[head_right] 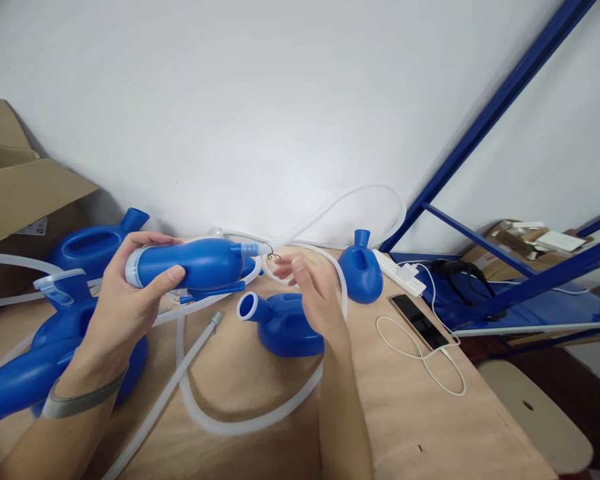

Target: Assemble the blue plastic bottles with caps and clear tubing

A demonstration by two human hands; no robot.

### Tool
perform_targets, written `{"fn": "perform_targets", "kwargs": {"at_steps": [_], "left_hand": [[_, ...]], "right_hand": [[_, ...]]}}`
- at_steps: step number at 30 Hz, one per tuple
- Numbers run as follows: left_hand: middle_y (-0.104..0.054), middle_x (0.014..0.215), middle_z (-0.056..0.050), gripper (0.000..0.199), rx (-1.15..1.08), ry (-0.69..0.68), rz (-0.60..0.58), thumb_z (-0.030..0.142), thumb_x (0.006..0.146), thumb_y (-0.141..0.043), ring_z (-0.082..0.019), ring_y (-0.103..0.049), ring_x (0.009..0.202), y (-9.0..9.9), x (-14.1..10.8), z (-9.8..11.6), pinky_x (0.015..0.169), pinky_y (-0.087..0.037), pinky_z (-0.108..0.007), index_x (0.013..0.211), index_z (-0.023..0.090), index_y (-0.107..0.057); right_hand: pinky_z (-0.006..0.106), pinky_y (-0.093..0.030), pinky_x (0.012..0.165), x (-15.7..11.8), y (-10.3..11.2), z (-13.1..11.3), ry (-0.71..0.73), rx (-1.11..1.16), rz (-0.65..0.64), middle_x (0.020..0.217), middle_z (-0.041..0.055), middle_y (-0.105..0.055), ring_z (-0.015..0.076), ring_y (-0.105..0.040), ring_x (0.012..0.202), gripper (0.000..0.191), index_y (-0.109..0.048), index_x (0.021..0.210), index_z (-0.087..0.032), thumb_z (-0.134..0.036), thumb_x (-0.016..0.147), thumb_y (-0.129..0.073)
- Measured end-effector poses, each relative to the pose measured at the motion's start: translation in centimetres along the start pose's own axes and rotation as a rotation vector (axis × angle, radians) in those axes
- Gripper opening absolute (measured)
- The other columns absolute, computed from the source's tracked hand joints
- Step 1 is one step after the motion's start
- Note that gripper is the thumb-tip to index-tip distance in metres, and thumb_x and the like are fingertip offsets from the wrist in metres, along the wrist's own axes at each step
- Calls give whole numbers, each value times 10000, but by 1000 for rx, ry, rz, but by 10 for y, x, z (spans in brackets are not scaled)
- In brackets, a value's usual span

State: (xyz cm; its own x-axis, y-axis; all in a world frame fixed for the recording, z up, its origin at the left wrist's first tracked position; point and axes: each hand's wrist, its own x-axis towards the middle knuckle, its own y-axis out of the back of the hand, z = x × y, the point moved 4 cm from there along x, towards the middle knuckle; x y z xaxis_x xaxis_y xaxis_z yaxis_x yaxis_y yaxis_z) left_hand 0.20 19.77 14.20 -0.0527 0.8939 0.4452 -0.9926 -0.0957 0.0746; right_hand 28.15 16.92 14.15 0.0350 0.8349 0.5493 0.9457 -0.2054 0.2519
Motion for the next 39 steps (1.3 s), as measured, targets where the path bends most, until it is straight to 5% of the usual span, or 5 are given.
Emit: {"fn": "perform_targets", "kwargs": {"at_steps": [3, 8, 27, 34, 39], "left_hand": [[-701, 1207, -47, 560, -7, -14, -26, 510, 740, -929, -266, -671, 1054, -2, 0, -3, 883, -544, -359, 1157, 255, -656], [-703, 1193, -44, 549, 0, -15, -42, 499, 743, -931, -274, -669, 1082, -5, -1, 0, 921, -533, -369, 1155, 256, -662], [-716, 1187, -40, 461, 97, -80, -81, 513, 782, -897, -320, -668, 1182, -10, -6, 15, 1064, -516, -462, 1109, 273, -675], [-726, 1186, -50, 467, 134, -79, -75, 533, 780, -891, -333, -673, 1187, -9, -6, 16, 1072, -519, -482, 1103, 271, -677], [-717, 1185, -51, 471, 121, -60, -71, 539, 773, -897, -339, -667, 1181, -9, -6, 15, 1069, -513, -505, 1101, 277, -682]], "right_hand": [[384, -595, 851, 6, -17, 15, -104, 233, -158, 1132, 89, -789, 251, -746, 1047, 567, -736, 1205, -247, -704, 1055, -438], [387, -602, 797, 8, -28, 22, -79, 393, -157, 1033, 85, -805, 246, -754, 942, 548, -762, 1031, -245, -739, 1004, -525], [314, -602, 666, 2, -28, 8, 125, 203, -11, 781, 23, -782, 183, -738, 698, 326, -777, 841, -239, -439, 1049, -624], [349, -583, 655, 3, -31, 6, 93, 93, 20, 715, 34, -743, 198, -689, 655, 487, -737, 744, -238, -600, 1027, -577], [336, -573, 675, 2, -31, 7, 120, 98, 23, 731, 21, -744, 188, -692, 675, 428, -741, 774, -246, -529, 1050, -578]]}}
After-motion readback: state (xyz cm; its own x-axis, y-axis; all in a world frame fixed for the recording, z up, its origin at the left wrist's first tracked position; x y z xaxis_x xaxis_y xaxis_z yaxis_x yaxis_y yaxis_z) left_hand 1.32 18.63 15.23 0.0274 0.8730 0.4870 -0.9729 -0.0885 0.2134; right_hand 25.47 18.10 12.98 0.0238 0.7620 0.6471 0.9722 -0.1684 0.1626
